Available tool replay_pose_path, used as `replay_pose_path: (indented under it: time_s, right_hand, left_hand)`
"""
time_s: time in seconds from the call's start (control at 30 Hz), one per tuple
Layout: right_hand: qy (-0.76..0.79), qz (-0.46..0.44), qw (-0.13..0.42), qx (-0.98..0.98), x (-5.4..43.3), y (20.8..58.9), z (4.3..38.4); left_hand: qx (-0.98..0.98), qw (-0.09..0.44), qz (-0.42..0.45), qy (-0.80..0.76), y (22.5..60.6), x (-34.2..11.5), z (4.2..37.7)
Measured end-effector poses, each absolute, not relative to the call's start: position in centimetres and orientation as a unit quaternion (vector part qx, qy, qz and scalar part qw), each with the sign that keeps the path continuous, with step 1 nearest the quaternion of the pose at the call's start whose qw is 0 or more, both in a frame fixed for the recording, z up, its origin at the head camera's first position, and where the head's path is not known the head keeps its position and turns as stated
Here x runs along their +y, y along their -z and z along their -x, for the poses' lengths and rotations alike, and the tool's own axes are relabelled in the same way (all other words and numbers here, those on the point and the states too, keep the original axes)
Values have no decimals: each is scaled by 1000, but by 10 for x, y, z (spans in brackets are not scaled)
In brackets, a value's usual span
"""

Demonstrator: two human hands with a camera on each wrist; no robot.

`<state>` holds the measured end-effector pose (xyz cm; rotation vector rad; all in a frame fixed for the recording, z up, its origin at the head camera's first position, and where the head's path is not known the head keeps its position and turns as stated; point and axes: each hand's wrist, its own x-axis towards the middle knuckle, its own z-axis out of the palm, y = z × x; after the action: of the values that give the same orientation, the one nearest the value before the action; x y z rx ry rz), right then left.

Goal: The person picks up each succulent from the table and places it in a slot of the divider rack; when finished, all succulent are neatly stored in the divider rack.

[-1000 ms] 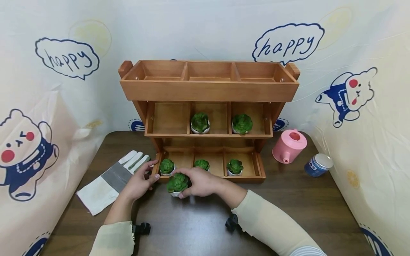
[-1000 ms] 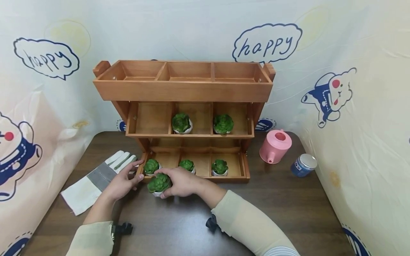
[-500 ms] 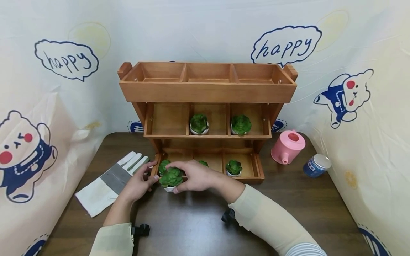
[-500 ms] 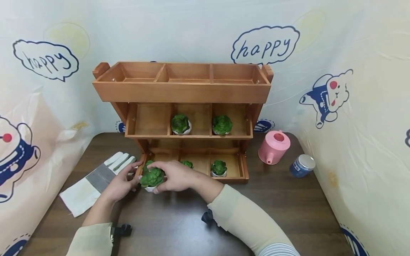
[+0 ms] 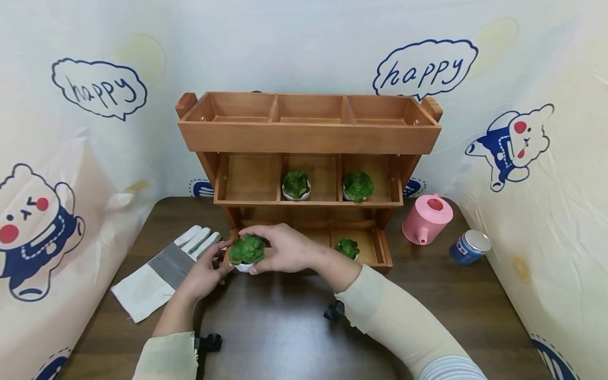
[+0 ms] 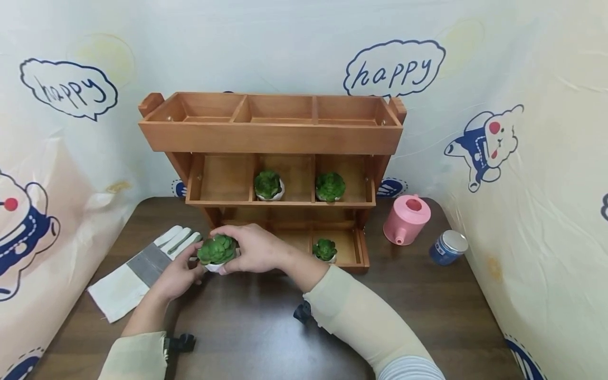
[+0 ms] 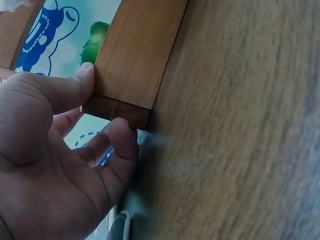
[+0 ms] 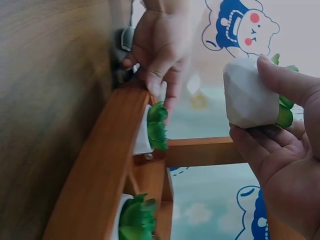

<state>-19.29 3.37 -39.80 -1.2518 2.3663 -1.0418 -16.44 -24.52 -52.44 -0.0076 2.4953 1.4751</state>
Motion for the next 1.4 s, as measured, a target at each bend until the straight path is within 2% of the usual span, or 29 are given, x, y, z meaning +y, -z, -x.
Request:
replay_pose_path:
  time_s: [0.63, 1.4]
  right_hand:
    - [404, 409, 64, 815, 23, 361, 206]
    - [415, 375, 20, 829, 5, 330, 223]
  left_hand:
    - [861, 123, 8, -494, 521, -245, 166]
    - [855, 118, -3, -505, 520, -245, 161]
